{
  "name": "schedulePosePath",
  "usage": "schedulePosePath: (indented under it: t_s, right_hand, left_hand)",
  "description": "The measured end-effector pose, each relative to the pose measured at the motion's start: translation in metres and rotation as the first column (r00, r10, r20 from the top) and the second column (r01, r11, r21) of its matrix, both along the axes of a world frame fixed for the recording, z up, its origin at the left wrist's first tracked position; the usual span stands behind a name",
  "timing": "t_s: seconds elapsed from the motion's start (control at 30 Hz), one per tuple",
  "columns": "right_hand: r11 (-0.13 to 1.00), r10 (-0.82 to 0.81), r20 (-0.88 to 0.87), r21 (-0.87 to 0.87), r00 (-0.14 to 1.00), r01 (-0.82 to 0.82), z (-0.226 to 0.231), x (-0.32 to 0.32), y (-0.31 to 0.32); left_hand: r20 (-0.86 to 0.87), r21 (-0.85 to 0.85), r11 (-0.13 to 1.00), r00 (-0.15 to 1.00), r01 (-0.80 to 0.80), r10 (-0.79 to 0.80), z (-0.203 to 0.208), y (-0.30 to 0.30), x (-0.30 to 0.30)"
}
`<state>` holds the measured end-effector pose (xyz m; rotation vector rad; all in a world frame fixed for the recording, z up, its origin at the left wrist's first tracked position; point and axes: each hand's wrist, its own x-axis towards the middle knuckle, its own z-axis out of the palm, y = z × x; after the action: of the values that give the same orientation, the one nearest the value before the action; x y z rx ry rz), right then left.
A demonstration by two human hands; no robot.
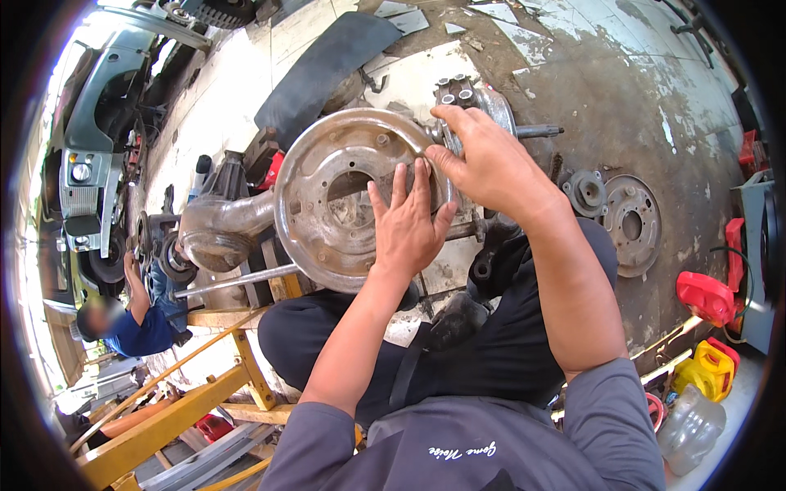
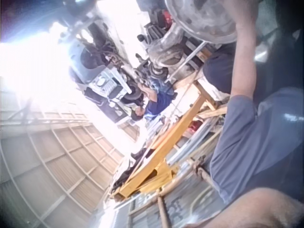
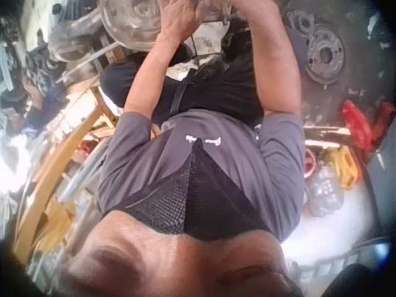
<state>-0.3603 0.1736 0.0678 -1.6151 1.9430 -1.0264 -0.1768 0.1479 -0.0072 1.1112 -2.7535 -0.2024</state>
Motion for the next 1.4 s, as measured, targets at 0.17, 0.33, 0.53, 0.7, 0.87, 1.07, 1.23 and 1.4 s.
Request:
schedulePosePath:
  t_s: [0.17, 0.33, 0.53, 0.7, 0.87, 1.07, 1.23, 1.4]
  right_hand:
    - [0.999, -0.017, 0.064, 0.036, 0.998, 0.015, 0.007, -0.003, 0.003]
    - [1.0, -0.004, 0.057, 0.02, 0.998, 0.003, 0.007, -0.006, 0.003]
    - [1.0, -0.018, 0.075, 0.005, 0.997, 0.018, 0.01, -0.007, 0.003]
    - [0.998, -0.011, 0.01, -0.056, 1.0, 0.011, 0.003, -0.008, 0.003]
    - [0.999, -0.026, 0.034, -0.032, 0.999, 0.027, 0.002, -0.004, 0.004]
    - [1.0, 0.003, 0.017, -0.024, 1.0, -0.002, 0.005, -0.002, 0.002]
    - [0.999, -0.008, 0.045, 0.031, 0.999, 0.006, 0.006, 0.001, 0.002]
    - [1.0, -0.02, -0.001, -0.015, 1.0, 0.02, 0.005, -0.005, 0.0]
  left_hand:
    - [0.01, 0.007, 0.999, 0.999, 0.034, -0.034, -0.004, 0.014, 0.009]
    - [0.001, 0.005, 1.0, 1.0, 0.017, -0.017, -0.003, -0.001, -0.002]
    - [-0.02, 0.011, 1.0, 1.0, 0.01, -0.01, -0.008, 0.005, 0.003]
    - [-0.021, -0.083, 0.996, 1.0, -0.009, 0.007, -0.012, -0.002, -0.006]
    - [0.031, 0.066, 0.998, 0.999, 0.017, -0.02, 0.001, 0.004, 0.008]
    - [-0.047, -0.011, 0.999, 0.998, 0.043, -0.044, 0.007, -0.004, 0.006]
    - [-0.423, 0.399, 0.916, 0.896, 0.049, 0.136, 0.006, -0.012, 0.015]
    - [-0.464, 0.842, 0.342, 0.236, 0.416, 0.854, 0.042, -0.025, 0.019]
